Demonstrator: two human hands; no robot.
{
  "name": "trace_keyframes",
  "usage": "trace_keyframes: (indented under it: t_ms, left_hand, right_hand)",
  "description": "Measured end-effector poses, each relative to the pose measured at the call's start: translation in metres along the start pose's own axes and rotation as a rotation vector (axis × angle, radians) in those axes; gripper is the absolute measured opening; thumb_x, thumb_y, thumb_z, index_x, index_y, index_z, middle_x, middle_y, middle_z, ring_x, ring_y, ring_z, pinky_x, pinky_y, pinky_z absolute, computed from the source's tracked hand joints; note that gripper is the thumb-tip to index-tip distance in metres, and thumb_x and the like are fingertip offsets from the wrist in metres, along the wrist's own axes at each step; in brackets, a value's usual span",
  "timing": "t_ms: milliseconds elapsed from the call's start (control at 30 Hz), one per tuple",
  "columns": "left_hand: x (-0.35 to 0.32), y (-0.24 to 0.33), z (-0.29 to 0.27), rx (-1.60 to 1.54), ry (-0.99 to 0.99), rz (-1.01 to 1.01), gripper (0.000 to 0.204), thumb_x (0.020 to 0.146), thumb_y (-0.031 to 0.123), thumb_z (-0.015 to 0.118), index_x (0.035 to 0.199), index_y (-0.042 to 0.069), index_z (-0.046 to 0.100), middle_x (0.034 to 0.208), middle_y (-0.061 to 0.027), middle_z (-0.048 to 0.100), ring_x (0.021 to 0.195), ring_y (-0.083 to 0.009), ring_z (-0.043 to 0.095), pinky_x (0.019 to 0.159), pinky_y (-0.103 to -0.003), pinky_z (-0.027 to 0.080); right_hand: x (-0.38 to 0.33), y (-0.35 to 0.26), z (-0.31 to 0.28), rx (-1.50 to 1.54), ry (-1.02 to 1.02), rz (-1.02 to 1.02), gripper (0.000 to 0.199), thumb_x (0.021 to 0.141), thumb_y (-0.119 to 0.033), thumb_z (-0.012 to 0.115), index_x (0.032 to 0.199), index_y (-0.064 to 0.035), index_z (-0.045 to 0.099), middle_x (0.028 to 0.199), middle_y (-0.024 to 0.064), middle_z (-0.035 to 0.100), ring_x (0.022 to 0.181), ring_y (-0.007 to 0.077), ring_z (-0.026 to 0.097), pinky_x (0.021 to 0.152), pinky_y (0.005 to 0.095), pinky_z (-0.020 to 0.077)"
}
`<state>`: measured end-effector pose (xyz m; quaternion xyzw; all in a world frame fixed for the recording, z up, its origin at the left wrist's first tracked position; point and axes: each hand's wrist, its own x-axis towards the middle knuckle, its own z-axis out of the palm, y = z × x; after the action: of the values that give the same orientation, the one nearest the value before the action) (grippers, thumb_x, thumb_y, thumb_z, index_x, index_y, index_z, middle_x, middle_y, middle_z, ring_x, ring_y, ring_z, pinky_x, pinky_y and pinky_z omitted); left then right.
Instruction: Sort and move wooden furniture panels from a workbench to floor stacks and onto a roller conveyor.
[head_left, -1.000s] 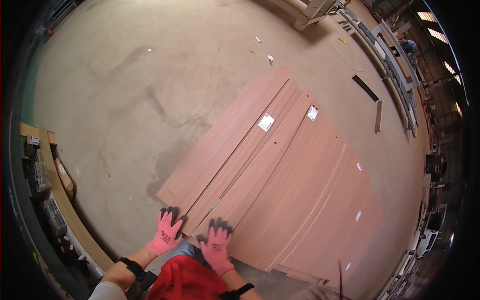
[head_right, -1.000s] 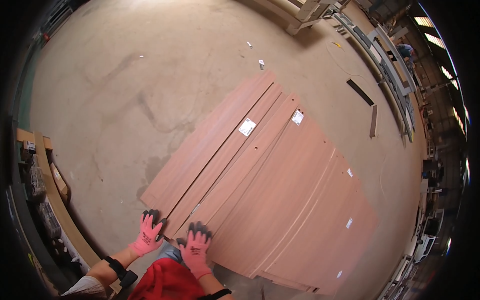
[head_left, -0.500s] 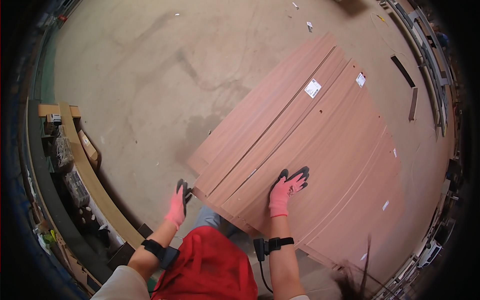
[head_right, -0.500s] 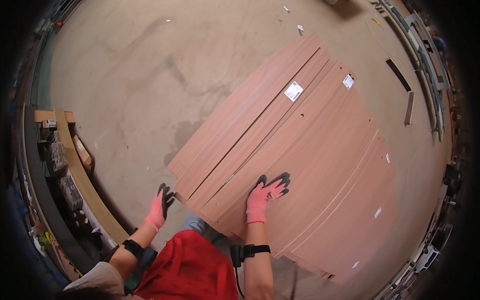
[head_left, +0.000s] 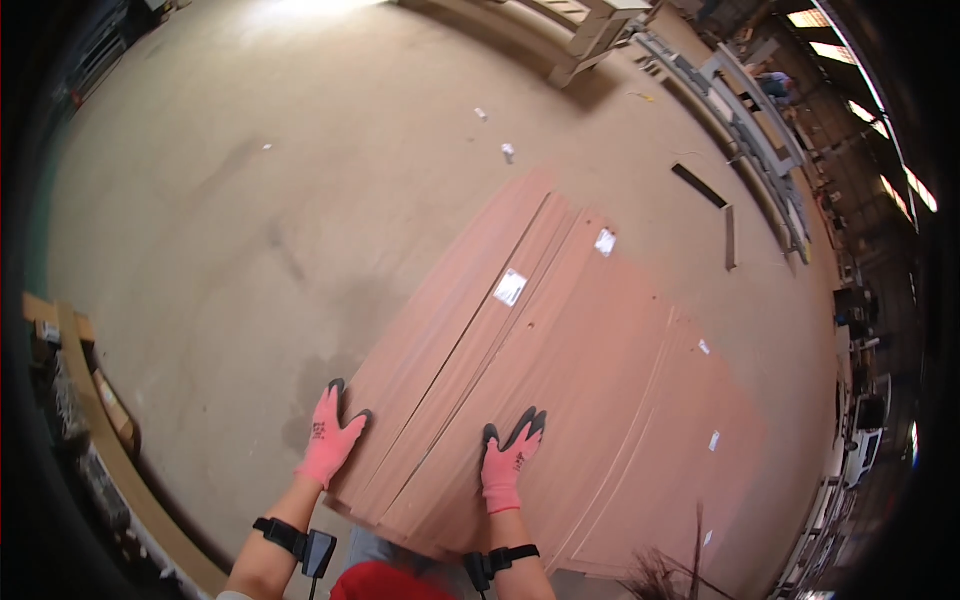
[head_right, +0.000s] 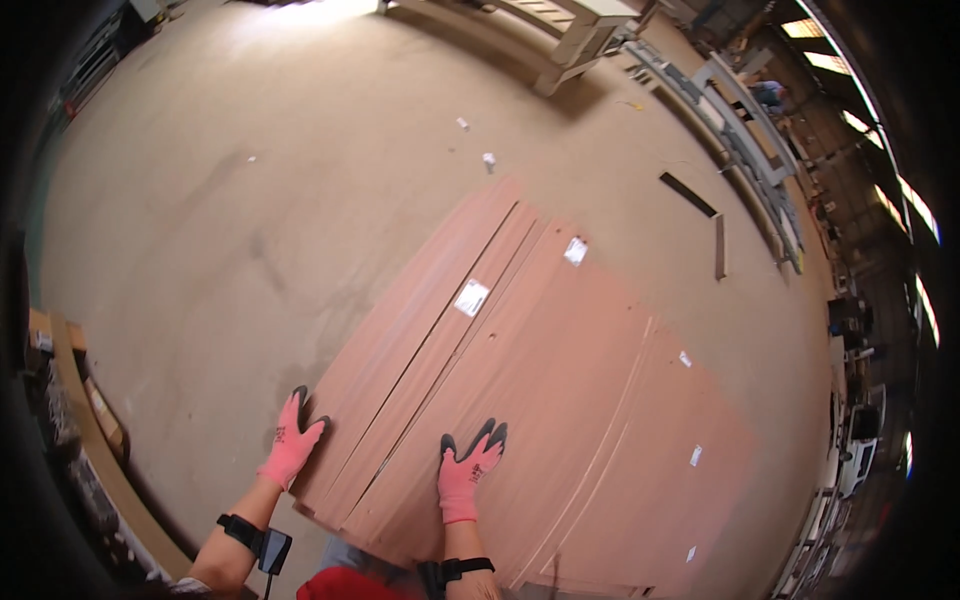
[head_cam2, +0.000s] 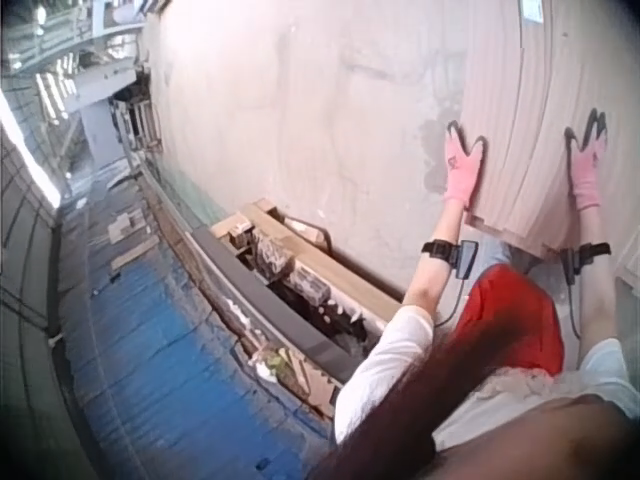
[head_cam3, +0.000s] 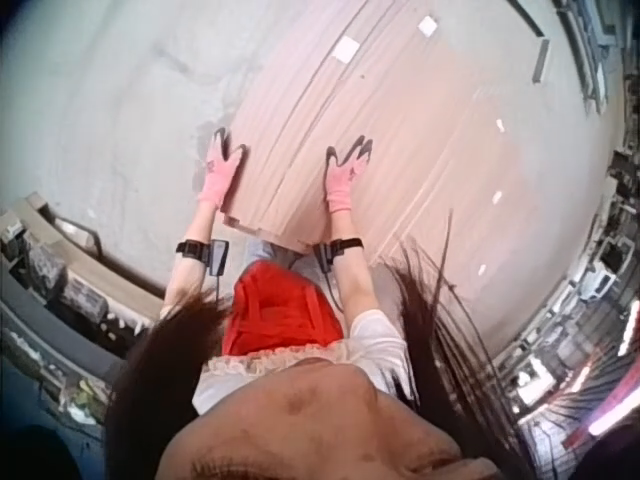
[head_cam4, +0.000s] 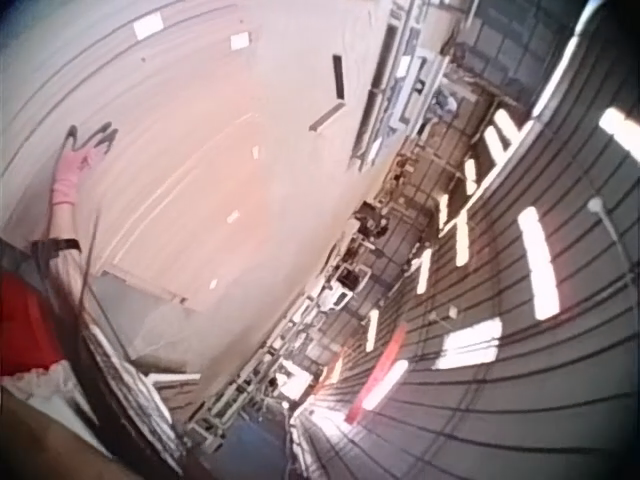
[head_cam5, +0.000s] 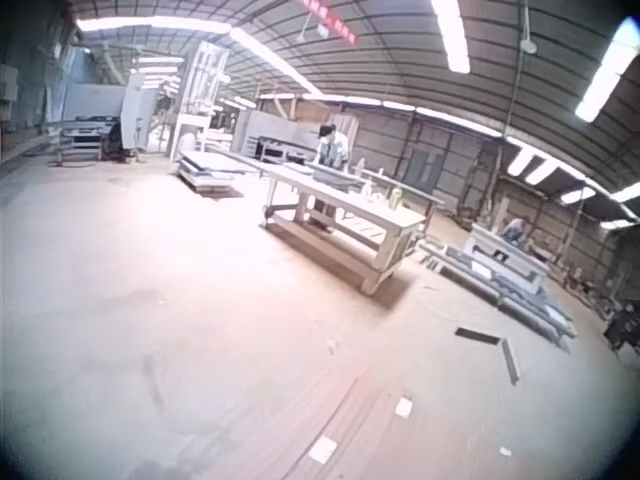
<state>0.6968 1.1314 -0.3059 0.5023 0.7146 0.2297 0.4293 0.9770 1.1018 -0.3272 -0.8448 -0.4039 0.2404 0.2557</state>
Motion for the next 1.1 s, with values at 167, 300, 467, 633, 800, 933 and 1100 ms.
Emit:
trace_keyframes:
  t_ms: [167,300,467,633,800,933,1100]
  left_hand:
    - [0.064,0.035,0.029,0.135,-0.13,0.106,0.07,0.087,0.035,0.06,0.141,-0.001,0.033,0.148,-0.0231,0.029,0.137,-0.036,0.027,0.112,-0.04,0.024]
    - [0.074,0.027,0.039,0.191,-0.131,0.23,0.056,0.09,0.021,0.054,0.139,0.0,0.038,0.149,-0.0201,0.03,0.137,-0.034,0.029,0.113,-0.036,0.024]
    - [0.086,0.014,0.039,-0.036,-0.223,0.221,0.051,0.091,0.015,0.05,0.139,0.001,0.039,0.15,-0.0175,0.029,0.138,-0.0319,0.028,0.113,-0.035,0.025]
    - [0.086,0.03,0.023,-0.039,-0.309,0.133,0.052,0.093,0.022,0.049,0.141,0.006,0.038,0.152,-0.0169,0.027,0.139,-0.0318,0.027,0.113,-0.037,0.024]
    - [0.089,0.039,-0.004,-0.097,-0.433,-0.018,0.064,0.092,0.044,0.05,0.146,0.013,0.034,0.155,-0.0119,0.022,0.142,-0.0276,0.023,0.114,-0.036,0.02]
    - [0.091,0.035,-0.012,-0.237,-0.578,-0.267,0.067,0.092,0.043,0.052,0.148,0.013,0.031,0.153,-0.0084,0.027,0.134,-0.0221,0.033,0.11,-0.032,0.024]
    - [0.085,0.038,-0.018,-0.227,-0.535,-0.257,0.063,0.093,0.041,0.05,0.148,0.018,0.03,0.147,-0.0101,0.035,0.131,-0.02,0.036,0.108,-0.031,0.027]
  right_hand:
    - [0.017,-0.025,0.007,-0.106,-0.054,-0.145,0.086,0.075,-0.03,0.072,0.141,0.0051,0.031,0.15,0.0326,0.008,0.139,0.0485,0.008,0.115,0.0534,0.0091]
    - [0.021,-0.04,0.013,-0.166,-0.085,-0.133,0.088,0.074,-0.027,0.072,0.146,-0.0026,0.026,0.152,0.028,0.007,0.139,0.0461,0.009,0.115,0.0516,0.0098]
    - [0.022,-0.052,0.018,-0.183,-0.141,-0.036,0.091,0.075,-0.025,0.073,0.148,-0.0063,0.023,0.153,0.0265,0.005,0.139,0.0468,0.008,0.115,0.0505,0.0106]
    - [0.02,-0.059,0.018,-0.151,-0.141,-0.053,0.084,0.077,-0.033,0.07,0.143,0.0013,0.03,0.146,0.0386,0.011,0.138,0.0512,0.009,0.114,0.0546,0.0081]
    - [0.02,-0.052,0.019,-0.19,-0.064,-0.237,0.083,0.083,-0.024,0.067,0.148,-0.0013,0.02,0.152,0.0301,0.006,0.138,0.0499,0.01,0.114,0.0522,0.0127]
    - [0.024,-0.042,0.021,-0.245,-0.14,-0.121,0.079,0.083,-0.018,0.066,0.146,0.0005,0.022,0.151,0.0304,0.008,0.139,0.0471,0.011,0.114,0.0507,0.0139]
    - [0.021,-0.043,0.03,-0.185,-0.116,-0.108,0.079,0.081,-0.017,0.067,0.145,0.0019,0.024,0.151,0.0309,0.008,0.139,0.0457,0.011,0.114,0.0498,0.013]
